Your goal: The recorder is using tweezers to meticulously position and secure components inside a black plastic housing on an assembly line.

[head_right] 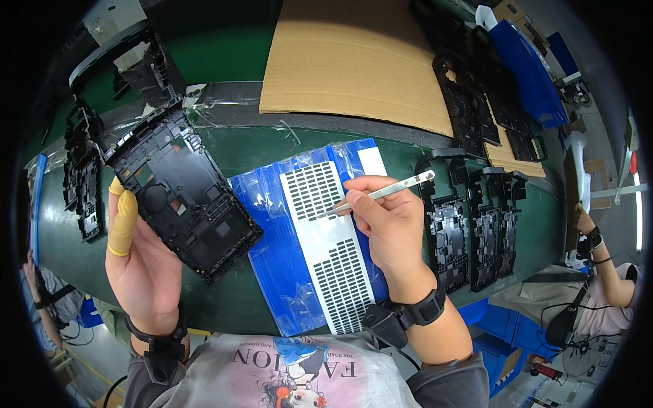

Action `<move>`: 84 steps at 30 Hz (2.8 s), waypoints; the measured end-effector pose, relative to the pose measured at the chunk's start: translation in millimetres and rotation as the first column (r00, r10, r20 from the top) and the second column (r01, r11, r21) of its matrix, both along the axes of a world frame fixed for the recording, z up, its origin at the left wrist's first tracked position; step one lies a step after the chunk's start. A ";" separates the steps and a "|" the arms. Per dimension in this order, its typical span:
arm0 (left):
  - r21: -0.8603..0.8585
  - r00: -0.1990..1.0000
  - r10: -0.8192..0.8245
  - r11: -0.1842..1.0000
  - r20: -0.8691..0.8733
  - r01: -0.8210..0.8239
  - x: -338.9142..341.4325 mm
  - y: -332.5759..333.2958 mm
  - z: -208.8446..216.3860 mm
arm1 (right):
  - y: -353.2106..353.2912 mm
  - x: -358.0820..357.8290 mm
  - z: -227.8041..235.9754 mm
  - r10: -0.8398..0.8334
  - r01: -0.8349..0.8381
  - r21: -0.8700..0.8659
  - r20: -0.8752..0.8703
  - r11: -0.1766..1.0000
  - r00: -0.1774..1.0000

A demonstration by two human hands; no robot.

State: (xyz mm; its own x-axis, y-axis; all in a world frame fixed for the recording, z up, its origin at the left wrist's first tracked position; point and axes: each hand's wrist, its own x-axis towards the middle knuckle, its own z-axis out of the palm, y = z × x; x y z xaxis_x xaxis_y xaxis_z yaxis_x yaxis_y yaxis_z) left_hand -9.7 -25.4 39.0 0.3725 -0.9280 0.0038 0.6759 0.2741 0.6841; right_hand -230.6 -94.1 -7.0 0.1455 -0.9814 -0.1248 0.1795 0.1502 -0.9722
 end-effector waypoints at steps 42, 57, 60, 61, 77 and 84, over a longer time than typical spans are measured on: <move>0.114 0.934 -0.354 0.931 0.040 0.348 -26.5 12.5 -13.7 | 42.8 35.3 50.0 0.041 -0.031 -0.050 0.211 0.998 0.977; -0.204 -0.018 0.204 0.979 0.979 -0.009 -79.9 -142.9 -22.1 | 71.2 -120.3 54.3 -0.441 0.527 -0.232 0.336 0.818 0.832; 0.480 -0.313 -0.368 0.734 0.876 0.481 -161.3 -87.0 -12.6 | 79.4 -132.1 65.1 -0.452 0.559 -0.276 0.367 0.782 0.813; 0.563 -0.342 -0.450 0.602 0.825 0.566 -176.6 -80.5 -0.2 | 81.8 -132.3 69.8 -0.453 0.572 -0.307 0.381 0.761 0.806; 0.169 0.709 -0.399 0.912 0.582 0.375 -80.7 -68.5 33.7 | 75.8 -97.1 86.0 -0.260 0.465 -0.424 0.456 0.777 0.851; 0.186 0.959 -0.231 0.962 0.166 0.199 -2.0 -9.7 25.8 | 34.5 -35.4 36.9 -0.068 0.079 -0.147 0.078 0.986 0.995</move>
State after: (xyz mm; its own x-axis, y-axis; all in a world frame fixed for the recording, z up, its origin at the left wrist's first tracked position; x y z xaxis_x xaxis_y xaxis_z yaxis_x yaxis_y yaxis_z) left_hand -11.7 -35.2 64.8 0.1715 -0.9793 -0.1074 0.5639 0.0082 0.8258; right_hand -266.0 -59.6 29.9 0.0760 -0.9966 0.0329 0.2553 -0.0124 -0.9668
